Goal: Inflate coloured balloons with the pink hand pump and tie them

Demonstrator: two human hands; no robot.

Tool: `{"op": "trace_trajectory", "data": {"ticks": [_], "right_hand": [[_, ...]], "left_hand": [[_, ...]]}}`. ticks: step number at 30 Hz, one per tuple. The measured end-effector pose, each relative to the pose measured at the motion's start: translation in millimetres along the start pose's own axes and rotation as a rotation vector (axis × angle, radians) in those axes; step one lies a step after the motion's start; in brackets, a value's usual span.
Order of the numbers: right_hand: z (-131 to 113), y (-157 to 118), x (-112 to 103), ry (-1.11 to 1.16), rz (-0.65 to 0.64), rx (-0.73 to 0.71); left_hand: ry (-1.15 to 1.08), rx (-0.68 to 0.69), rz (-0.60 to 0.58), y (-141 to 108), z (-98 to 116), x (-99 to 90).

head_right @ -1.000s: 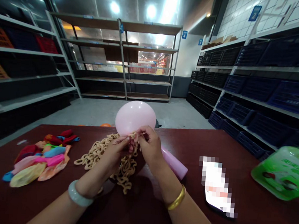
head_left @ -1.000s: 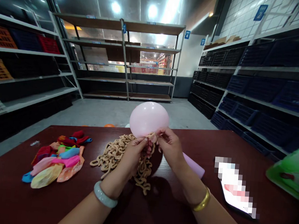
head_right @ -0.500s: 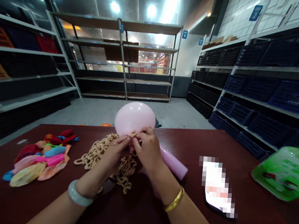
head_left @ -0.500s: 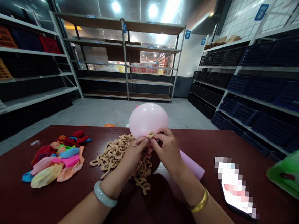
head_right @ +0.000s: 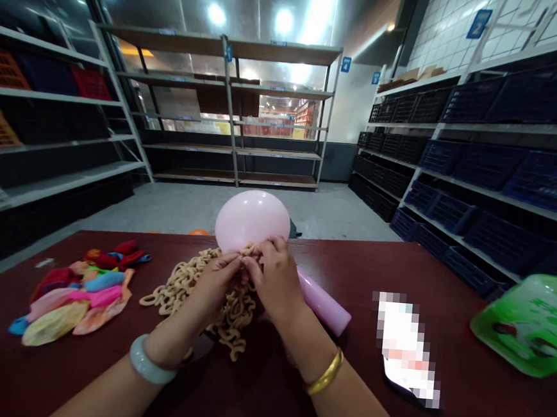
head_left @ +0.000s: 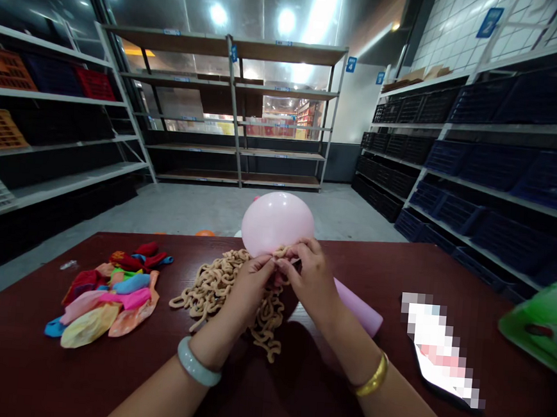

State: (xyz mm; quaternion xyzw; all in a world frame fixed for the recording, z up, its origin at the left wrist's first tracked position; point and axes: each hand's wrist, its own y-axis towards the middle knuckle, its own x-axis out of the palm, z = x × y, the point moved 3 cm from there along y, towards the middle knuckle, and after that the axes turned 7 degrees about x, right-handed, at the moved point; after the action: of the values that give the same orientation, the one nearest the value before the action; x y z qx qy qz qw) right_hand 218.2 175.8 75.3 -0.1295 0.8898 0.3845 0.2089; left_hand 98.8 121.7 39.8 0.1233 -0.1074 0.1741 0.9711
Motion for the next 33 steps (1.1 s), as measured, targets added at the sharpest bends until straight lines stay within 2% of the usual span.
{"op": "trace_trajectory", "data": {"ticks": [6, 10, 15, 20, 28, 30, 33], "right_hand": [[3.4, 1.6, -1.2, -0.008, 0.001, 0.037], [8.1, 5.7, -1.1, 0.099, -0.069, 0.101], [9.7, 8.2, -0.5, 0.221, -0.127, 0.204], [4.0, 7.3, -2.5, 0.125, -0.102, 0.052], [-16.3, -7.5, 3.6, -0.380, -0.106, -0.166], [-16.6, -10.3, 7.1, -0.422, -0.108, -0.179], [-12.9, -10.9, 8.8, -0.350, -0.092, -0.179]], "left_hand": [[0.174, 0.087, -0.029, -0.6, 3.3, 2.2], [0.113, 0.021, -0.034, -0.9, 3.5, 1.7], [0.023, 0.034, -0.039, 0.6, 2.4, 0.5], [-0.008, 0.004, -0.013, 0.4, 0.2, -1.1], [-0.058, -0.104, 0.097, -2.4, -5.2, -0.3], [-0.086, -0.079, 0.117, -2.1, -5.5, 1.1], [-0.131, -0.014, 0.128, -0.6, -6.4, 1.8]]}}
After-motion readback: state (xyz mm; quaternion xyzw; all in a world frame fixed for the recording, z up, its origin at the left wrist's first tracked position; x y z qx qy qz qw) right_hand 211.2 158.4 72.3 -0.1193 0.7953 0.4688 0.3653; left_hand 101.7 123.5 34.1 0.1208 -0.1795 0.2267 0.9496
